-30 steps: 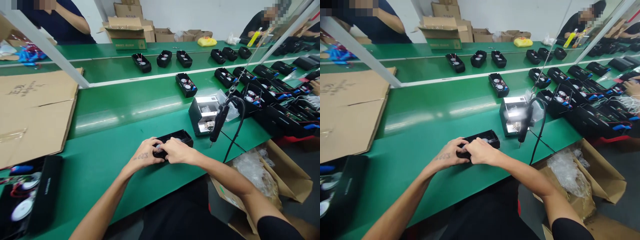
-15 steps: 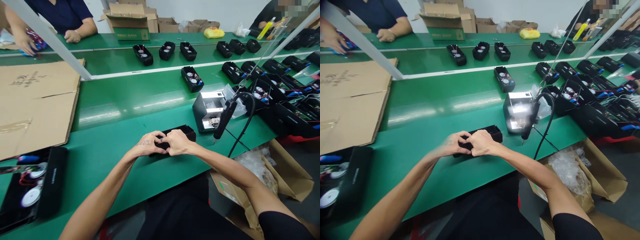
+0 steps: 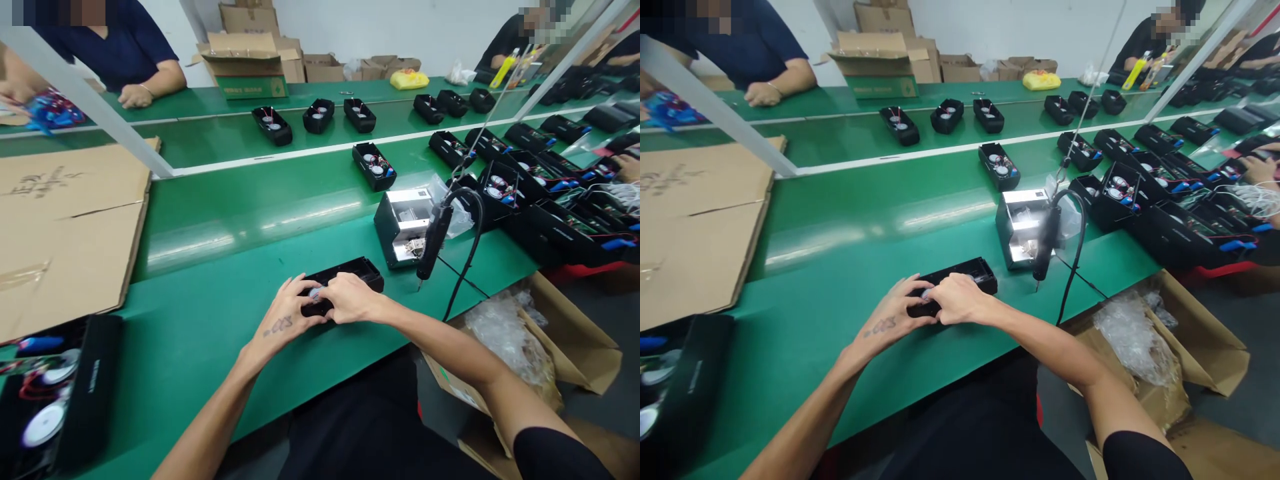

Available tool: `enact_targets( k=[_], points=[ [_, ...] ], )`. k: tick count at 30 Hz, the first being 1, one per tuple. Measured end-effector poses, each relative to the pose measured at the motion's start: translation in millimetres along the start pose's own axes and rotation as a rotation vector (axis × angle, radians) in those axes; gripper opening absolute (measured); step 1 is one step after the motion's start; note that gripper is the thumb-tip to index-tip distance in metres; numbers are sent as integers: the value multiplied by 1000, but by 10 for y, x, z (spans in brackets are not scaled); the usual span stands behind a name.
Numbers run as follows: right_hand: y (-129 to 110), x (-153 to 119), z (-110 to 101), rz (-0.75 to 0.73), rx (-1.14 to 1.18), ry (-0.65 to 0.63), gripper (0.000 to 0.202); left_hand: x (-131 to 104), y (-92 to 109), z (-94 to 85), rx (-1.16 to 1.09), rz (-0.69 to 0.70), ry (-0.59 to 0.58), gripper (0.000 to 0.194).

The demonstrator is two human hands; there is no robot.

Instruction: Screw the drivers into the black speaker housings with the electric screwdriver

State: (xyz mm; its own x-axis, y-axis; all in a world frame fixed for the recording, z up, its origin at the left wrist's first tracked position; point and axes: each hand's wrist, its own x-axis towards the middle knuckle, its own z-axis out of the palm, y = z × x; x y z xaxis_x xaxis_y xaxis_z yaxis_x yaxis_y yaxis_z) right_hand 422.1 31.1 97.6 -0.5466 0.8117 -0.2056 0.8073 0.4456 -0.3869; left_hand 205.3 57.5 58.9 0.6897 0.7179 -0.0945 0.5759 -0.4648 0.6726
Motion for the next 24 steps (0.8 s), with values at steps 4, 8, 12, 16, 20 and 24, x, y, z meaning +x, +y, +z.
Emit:
enact_targets(
  k=[4,8,12,16,20,24],
  points=[
    [36,113,-126,51,68,-73,46,113,-57,-50,-71,-69,-22,35],
    [79,193,-271,22,105,-99,43,243,-38,-189,-125,-85,-74,34],
    [98,204,-347,8,103,-111,37,275,2,-279,-162,-117,-90,38],
    [126,193,-316,33,78,-104,43,284,15,-312,-174,-136,-98,40],
    [156,164,-252,28,108,-13,64,304,20,-328,-160,-135,-101,40],
    [130,107,-184,-14,89,39,58,282,23,-276,-110,-108,-82,36]
  ],
)
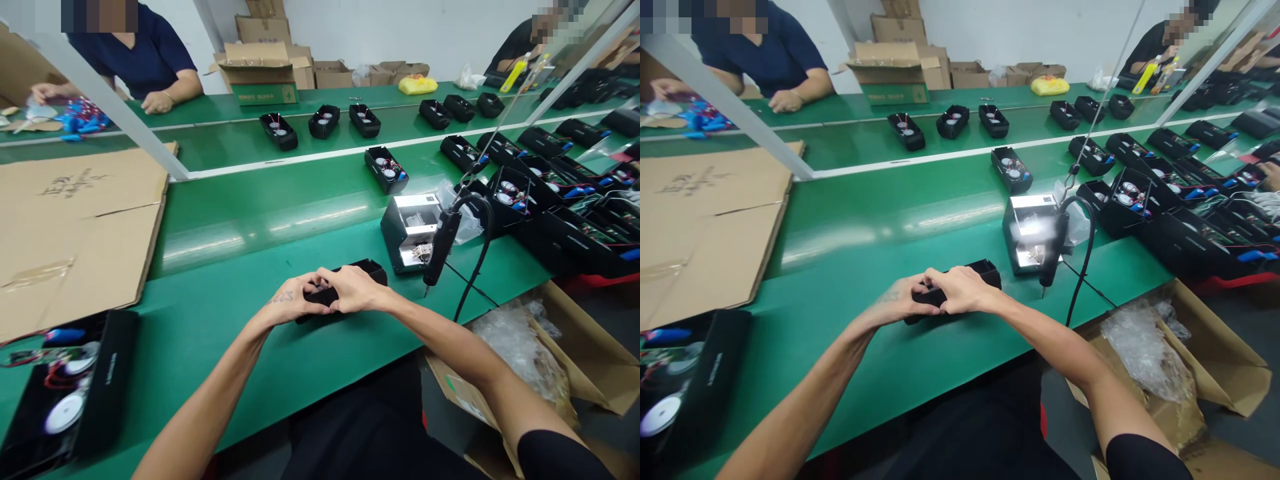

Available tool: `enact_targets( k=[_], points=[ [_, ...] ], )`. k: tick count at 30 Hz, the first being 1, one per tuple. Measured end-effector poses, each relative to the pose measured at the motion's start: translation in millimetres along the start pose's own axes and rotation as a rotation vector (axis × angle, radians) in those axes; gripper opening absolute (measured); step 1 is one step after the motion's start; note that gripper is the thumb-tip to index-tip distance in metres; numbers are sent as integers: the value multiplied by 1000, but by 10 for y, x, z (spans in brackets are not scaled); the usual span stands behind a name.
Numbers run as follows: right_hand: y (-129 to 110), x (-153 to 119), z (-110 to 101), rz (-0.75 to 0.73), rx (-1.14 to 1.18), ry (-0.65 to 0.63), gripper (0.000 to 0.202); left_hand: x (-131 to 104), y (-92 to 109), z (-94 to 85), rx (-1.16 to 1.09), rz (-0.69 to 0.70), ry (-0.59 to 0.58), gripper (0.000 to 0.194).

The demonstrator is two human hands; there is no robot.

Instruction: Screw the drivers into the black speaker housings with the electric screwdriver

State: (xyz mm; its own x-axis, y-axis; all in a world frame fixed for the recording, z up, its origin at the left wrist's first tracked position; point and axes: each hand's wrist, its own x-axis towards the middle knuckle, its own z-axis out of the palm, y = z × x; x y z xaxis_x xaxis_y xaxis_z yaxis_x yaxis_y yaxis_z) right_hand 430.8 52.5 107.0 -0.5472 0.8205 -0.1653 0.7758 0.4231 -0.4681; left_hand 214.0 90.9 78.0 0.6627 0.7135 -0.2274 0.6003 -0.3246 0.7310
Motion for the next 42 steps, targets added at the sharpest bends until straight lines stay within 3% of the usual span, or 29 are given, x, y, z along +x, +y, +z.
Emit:
enact_targets(
  k=[3,5,10,15,20,22,25,26,27,29,31,37,39,42],
  points=[
    [-44,-127,130,-50,-82,41,60,-108,4,145,67,40,52,27],
    [-57,-261,287,-113,-157,91,51,-236,7,293,127,86,100,19],
    [15,-560,810,-261,-225,324,34,-552,-7,710,354,331,305,30],
    [16,-608,1077,-309,-277,465,32,-588,46,949,423,315,412,26],
    [-38,-819,814,-316,-140,510,40,-559,78,991,436,303,435,20],
    [65,-994,627,-253,-19,742,41,-562,72,992,445,319,434,13],
    [407,-1226,349,165,1,1330,38,-564,45,1000,469,340,442,8],
    [552,-1274,266,332,-20,1449,41,-562,32,1004,479,348,448,9],
    [699,-1306,193,470,-24,1492,46,-559,17,1006,488,358,454,9],
    [961,-1325,91,614,81,1395,53,-549,-14,1005,506,389,466,9],
    [1132,-1312,65,630,282,1297,53,-536,-39,996,526,409,473,8],
    [1102,-1308,214,465,696,1416,36,-496,-105,960,583,492,513,7],
    [1051,-1321,162,402,787,1417,31,-481,-149,956,596,517,531,7],
    [1008,-1304,-65,249,832,1579,32,-455,-219,954,620,534,553,7]
  ],
)
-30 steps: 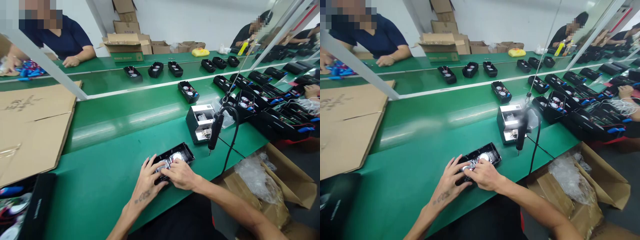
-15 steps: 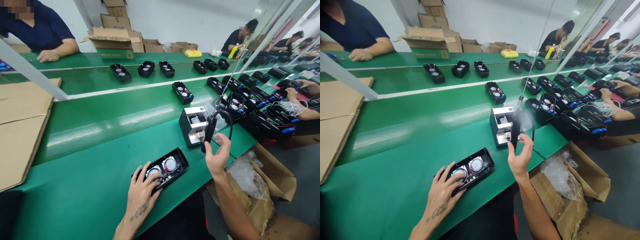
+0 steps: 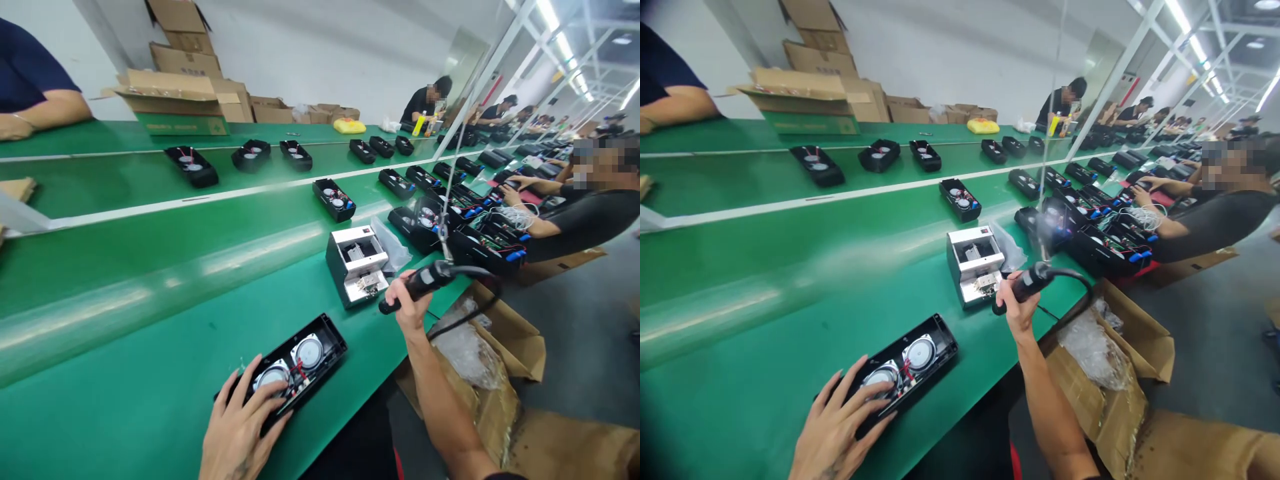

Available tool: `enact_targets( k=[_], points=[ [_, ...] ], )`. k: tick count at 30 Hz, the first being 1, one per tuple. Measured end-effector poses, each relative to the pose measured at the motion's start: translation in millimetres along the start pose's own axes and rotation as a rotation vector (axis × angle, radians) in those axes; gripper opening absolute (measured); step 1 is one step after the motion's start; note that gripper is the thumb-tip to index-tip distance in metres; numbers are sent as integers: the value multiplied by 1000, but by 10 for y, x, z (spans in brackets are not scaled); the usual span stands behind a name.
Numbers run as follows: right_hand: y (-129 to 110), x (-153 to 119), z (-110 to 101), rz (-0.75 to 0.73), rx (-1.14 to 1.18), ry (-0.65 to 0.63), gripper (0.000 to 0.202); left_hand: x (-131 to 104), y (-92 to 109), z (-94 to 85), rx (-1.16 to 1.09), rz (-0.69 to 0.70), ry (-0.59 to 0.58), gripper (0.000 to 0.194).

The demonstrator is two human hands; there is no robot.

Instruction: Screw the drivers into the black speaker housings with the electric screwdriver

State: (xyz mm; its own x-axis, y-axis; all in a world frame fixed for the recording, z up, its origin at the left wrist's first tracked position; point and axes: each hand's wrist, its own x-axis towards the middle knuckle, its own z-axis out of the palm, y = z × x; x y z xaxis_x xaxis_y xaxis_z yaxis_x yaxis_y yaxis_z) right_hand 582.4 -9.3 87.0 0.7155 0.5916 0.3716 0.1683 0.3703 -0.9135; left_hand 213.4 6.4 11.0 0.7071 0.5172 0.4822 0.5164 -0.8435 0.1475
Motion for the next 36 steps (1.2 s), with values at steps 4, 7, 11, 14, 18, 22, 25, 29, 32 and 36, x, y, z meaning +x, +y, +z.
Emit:
enact_targets(
  k=[4,7,11,14,18,22,25,29,32,36],
  points=[
    [-162,259,200,-154,72,121,39,-3,-33,24,26,46,26,6],
    [-177,377,319,-121,-11,62,38,10,-23,23,22,44,25,7],
    [-167,383,323,-10,-151,-113,33,20,-9,26,21,32,31,6],
    [-230,209,284,97,-184,-287,34,13,2,18,15,27,14,5],
    [-425,-253,307,116,114,-350,27,4,50,-13,0,-15,-18,6],
    [-584,-711,404,13,299,-409,19,14,108,-35,-38,-49,-34,6],
    [-556,-926,476,10,311,-509,21,23,147,-33,-96,-100,-19,7],
    [-422,-1040,540,34,337,-571,24,33,180,-29,-170,-164,36,11],
    [-376,-1052,577,45,358,-568,24,40,178,-36,-182,-137,27,9],
    [-394,-1035,625,32,362,-569,20,44,158,-45,-180,-144,31,9]
  ],
)
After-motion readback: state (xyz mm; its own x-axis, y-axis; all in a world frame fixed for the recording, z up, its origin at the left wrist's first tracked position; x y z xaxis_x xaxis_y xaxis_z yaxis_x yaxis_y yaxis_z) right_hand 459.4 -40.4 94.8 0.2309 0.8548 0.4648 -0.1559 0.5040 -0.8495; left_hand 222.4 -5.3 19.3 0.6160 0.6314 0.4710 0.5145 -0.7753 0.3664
